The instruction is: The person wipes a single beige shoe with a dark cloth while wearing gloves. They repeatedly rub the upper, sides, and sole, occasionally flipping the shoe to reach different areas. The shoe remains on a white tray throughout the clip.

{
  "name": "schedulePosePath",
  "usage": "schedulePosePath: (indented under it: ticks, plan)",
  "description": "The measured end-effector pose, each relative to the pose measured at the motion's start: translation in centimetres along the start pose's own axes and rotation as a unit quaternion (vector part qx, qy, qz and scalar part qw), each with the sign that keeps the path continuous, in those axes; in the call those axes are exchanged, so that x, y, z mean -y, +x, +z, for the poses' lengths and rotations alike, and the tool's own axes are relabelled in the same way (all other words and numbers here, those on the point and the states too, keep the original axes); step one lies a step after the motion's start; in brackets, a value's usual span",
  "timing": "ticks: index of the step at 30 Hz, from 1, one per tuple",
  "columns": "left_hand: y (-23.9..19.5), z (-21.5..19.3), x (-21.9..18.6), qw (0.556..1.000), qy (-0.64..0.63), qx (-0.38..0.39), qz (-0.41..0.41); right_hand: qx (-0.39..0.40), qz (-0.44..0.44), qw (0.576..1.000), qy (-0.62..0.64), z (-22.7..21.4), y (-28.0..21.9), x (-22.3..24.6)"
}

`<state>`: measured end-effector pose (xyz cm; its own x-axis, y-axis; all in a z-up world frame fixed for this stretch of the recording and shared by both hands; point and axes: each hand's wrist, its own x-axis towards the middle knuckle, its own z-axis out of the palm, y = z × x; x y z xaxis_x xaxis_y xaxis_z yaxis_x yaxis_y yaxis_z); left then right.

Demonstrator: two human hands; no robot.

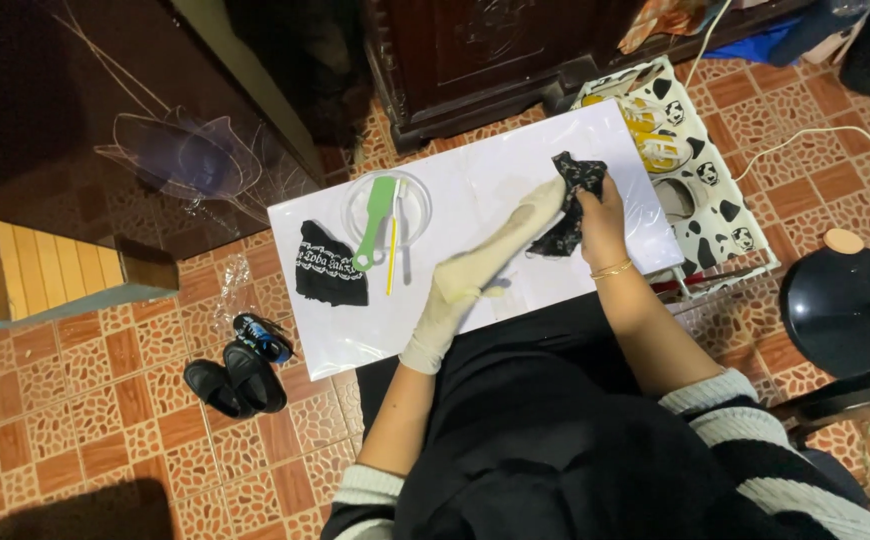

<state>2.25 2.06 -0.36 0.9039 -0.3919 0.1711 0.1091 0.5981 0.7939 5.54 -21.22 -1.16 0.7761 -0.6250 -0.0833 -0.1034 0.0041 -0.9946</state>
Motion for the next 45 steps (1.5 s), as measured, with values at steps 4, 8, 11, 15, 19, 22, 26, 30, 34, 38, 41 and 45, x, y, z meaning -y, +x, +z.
schedulePosePath:
  ticks: [4, 8, 11, 15, 19, 22, 26, 30, 34, 38, 41, 45]
  plan:
    - [-1.7, 0.1, -0.2, 0.965, 0.262, 0.008, 0.004, -0.021, -0.022, 1.000, 0.006, -1.7, -0.3, 1.4]
    - [-0.9, 1.9, -1.8, 0.914, 0.395, 0.031, 0.085, 0.016, -0.119, 0.990, -0.077, -1.6, -1.3, 4.5]
    - [-0.6, 0.1, -0.2, 0.906, 0.419, 0.011, 0.064, 0.090, -0.141, 0.977, -0.135, -0.9, -2.1, 3.3]
    - [-1.5, -0.3, -0.8, 0.843, 0.533, -0.026, 0.069, 0.194, -0.008, 0.980, 0.033, 0.5, -3.7, 2.0]
    - [-1.2, 2.0, -3.6, 0.881, 0.459, -0.073, 0.082, 0.196, 0.068, 0.973, 0.105, 0.7, -5.8, 4.5]
    - [-0.2, 2.9, -5.0, 0.944, 0.326, -0.058, -0.012, 0.212, 0.052, 0.973, 0.068, 1.0, -7.0, 6.7]
    - [1.8, 3.4, -6.2, 0.964, 0.189, -0.148, -0.115, 0.222, -0.032, 0.974, 0.033, 0.6, -6.7, 7.8]
    - [3.1, 3.2, -8.1, 0.940, 0.242, -0.221, -0.092, 0.216, -0.072, 0.971, 0.066, -1.1, -4.2, 9.8]
    - [4.5, 3.0, -8.1, 0.952, 0.210, -0.208, -0.080, 0.242, -0.082, 0.959, 0.120, -2.4, -3.2, 8.9]
    - [4.8, 6.6, -10.7, 0.943, 0.294, -0.080, -0.138, 0.330, -0.241, 0.912, 0.045, -0.9, -4.2, 10.8]
    - [4.5, 8.6, -12.0, 0.946, 0.295, -0.016, -0.135, 0.407, -0.279, 0.868, -0.050, -0.5, -4.9, 13.8]
    - [4.2, 10.0, -16.2, 0.956, 0.275, -0.013, -0.101, 0.488, -0.226, 0.821, -0.193, -2.4, -2.4, 13.2]
